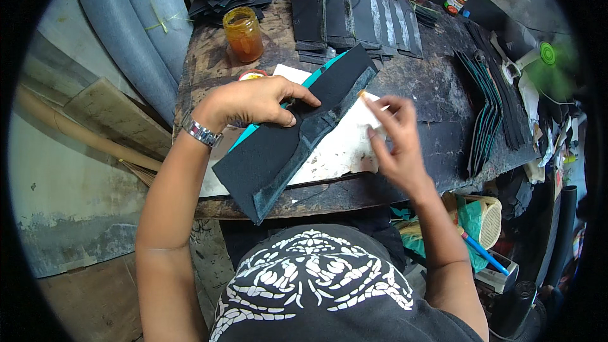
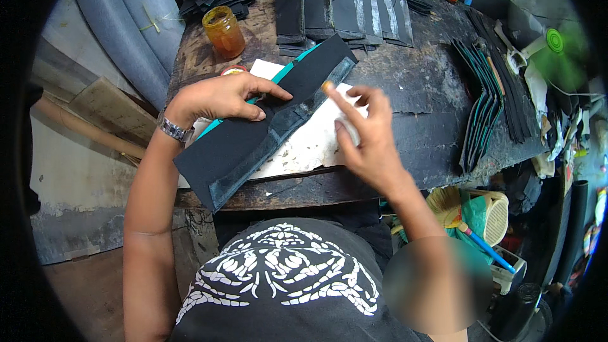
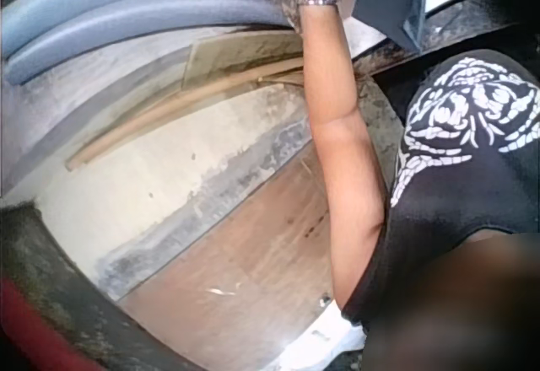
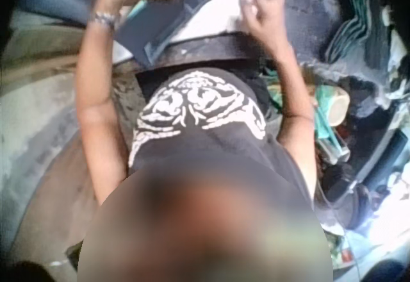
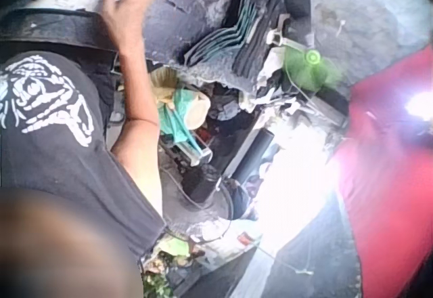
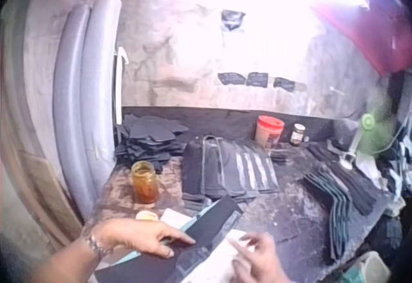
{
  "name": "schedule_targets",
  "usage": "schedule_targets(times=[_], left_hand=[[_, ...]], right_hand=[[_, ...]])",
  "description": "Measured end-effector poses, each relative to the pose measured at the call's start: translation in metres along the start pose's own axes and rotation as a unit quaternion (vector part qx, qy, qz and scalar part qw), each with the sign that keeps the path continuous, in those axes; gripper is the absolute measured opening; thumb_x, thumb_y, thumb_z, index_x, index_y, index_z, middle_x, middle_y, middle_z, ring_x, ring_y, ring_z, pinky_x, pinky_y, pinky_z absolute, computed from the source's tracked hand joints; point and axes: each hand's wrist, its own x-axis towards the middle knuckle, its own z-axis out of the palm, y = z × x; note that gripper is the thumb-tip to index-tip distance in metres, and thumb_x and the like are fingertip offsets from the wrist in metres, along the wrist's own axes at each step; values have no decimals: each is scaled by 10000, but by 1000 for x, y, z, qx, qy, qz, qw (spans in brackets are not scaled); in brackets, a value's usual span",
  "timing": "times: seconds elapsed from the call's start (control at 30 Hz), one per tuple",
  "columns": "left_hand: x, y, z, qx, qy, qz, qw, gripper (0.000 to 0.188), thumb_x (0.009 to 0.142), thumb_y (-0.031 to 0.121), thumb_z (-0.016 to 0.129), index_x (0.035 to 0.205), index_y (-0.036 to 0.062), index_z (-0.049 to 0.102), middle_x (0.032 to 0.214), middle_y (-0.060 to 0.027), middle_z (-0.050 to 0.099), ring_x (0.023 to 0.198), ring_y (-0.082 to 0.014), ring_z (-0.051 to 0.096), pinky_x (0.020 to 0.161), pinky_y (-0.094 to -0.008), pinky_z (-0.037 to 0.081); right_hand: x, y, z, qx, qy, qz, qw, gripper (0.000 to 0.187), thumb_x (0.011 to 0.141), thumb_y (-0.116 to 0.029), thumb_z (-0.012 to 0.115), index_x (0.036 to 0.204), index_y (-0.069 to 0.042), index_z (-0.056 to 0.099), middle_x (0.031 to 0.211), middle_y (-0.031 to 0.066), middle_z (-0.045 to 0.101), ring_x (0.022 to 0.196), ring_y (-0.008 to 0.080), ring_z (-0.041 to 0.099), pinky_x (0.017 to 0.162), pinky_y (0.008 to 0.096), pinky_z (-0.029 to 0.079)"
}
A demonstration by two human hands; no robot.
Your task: The person repeatedly applies a yellowish substance from a small container onto the edges of black material pieces using a small applicator. They handle each piece, apply the substance along the edges, and place it back on the table.
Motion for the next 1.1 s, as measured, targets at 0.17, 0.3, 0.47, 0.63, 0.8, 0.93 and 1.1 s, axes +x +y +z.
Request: schedule_targets(times=[0.17,0.3,0.47,0.63,0.8,0.93,1.1], left_hand=[[6,3,-3,27,-13,-21,999,588,820,102,692,1392,74,560,1341,-148,619,1225,-251,585,1067,-346,428],[5,3,-2,41,-2,-18,999,599,819,92,692,1400,70,548,1341,-157,617,1232,-254,581,1071,-342,425],[6,0,0,41,-8,-27,999,592,836,106,672,1409,54,532,1343,-183,608,1242,-267,574,1082,-343,413],[6,-2,2,44,-5,-12,999,591,843,114,658,1411,28,518,1344,-200,602,1249,-283,569,1090,-350,407],[3,-4,6,59,8,33,998,603,844,99,645,1423,19,494,1386,-205,568,1301,-303,532,1119,-365,386],[0,-4,11,68,23,44,996,611,844,73,631,1432,16,474,1419,-200,540,1326,-315,509,1135,-377,373],[-1,-3,14,73,33,33,996,619,837,54,630,1434,22,470,1425,-201,534,1337,-315,498,1142,-378,363]], right_hand=[[-19,-2,32,-49,-67,-9,996,550,856,-128,639,1389,-253,587,1201,176,500,1054,303,493,934,458,355],[-17,-9,45,-161,-66,-25,984,518,867,-203,634,1384,-206,594,1154,150,500,1045,278,488,941,452,329],[-20,-22,55,-244,-24,-29,969,521,868,-260,633,1357,-86,585,1164,153,531,1049,273,498,916,477,331],[-16,-20,50,-254,-31,-34,966,519,866,-279,637,1350,-95,592,1156,144,517,1048,275,487,935,465,325],[-7,-10,43,-234,-39,-55,970,518,855,-308,654,1355,-179,606,1141,136,507,1053,276,484,936,458,326],[-5,-8,46,-213,-55,-78,972,520,850,-297,663,1362,-221,608,1124,133,508,1042,269,487,930,457,325],[-6,-5,46,-169,-76,-108,977,487,840,-268,672,1319,-189,626,1089,121,539,998,264,512,909,487,334]])
